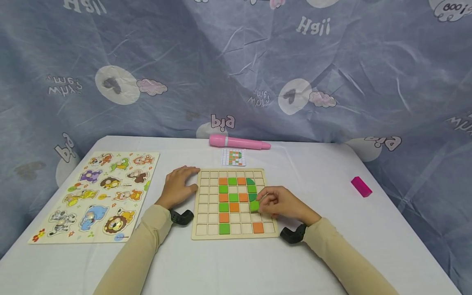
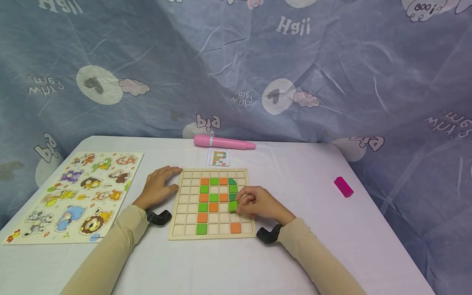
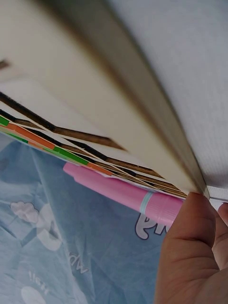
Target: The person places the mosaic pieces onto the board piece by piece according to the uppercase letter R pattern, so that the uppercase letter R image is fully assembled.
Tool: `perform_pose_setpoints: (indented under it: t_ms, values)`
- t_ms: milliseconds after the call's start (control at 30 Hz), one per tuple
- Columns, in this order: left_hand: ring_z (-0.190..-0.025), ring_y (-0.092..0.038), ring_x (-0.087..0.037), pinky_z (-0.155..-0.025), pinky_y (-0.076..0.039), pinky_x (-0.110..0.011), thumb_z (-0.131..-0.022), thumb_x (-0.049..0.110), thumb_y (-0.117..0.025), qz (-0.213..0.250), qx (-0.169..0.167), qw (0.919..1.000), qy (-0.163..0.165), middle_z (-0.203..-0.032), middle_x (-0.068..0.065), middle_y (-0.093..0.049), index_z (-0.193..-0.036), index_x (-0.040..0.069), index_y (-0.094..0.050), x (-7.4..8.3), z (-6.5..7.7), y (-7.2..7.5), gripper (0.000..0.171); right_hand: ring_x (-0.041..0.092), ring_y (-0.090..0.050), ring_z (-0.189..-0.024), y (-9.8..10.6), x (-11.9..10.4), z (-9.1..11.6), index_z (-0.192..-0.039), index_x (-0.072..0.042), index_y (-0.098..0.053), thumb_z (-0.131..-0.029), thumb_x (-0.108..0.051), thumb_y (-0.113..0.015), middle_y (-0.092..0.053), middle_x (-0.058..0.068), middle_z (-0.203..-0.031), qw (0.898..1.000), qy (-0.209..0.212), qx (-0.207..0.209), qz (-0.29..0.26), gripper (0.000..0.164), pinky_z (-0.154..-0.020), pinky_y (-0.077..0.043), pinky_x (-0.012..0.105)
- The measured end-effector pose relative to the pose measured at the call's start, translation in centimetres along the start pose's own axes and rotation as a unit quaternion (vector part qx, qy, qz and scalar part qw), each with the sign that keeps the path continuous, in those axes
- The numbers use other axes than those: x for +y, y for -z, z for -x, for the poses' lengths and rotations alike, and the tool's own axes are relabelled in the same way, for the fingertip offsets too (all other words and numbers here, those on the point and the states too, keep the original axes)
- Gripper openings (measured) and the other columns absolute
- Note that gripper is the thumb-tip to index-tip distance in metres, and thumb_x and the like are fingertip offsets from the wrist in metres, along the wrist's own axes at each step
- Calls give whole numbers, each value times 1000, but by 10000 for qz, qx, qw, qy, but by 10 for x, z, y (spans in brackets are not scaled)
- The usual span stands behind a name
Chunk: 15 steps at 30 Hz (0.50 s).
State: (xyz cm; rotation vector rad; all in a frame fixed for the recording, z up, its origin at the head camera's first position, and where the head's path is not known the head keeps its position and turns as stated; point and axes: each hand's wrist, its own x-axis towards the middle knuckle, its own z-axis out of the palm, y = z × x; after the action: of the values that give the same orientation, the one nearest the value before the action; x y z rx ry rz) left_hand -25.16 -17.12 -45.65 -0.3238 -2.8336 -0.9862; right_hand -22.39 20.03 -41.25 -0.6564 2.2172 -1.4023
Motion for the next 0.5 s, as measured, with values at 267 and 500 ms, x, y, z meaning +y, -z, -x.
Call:
perform_pose_setpoints:
  t_ms: [267, 500]
  values:
    - [-158, -33, -44, -128, -18, -66, -93, 19, -64, -21, -14, 10000, 21, -161, -18, -54, -152, 5, -60, 0, -1, -1, 61, 7, -53, -57, -7, -6, -4, -112, 6, -70, -91, -1, -77, -78, 5, -86, 9969, 221, -503, 558, 24, -54, -48, 21]
    - [-158, -33, -44, -128, -18, -66, -93, 19, -64, -18, -21, 10000, 30, -161, -19, -53, -152, 5, -60, 0, -1, 0, 61, 5, -54, -60, -15, -12, -8, -109, 4, -71, -90, 1, -77, -76, -2, -84, 9930, 339, -721, 875, 20, -57, -44, 17]
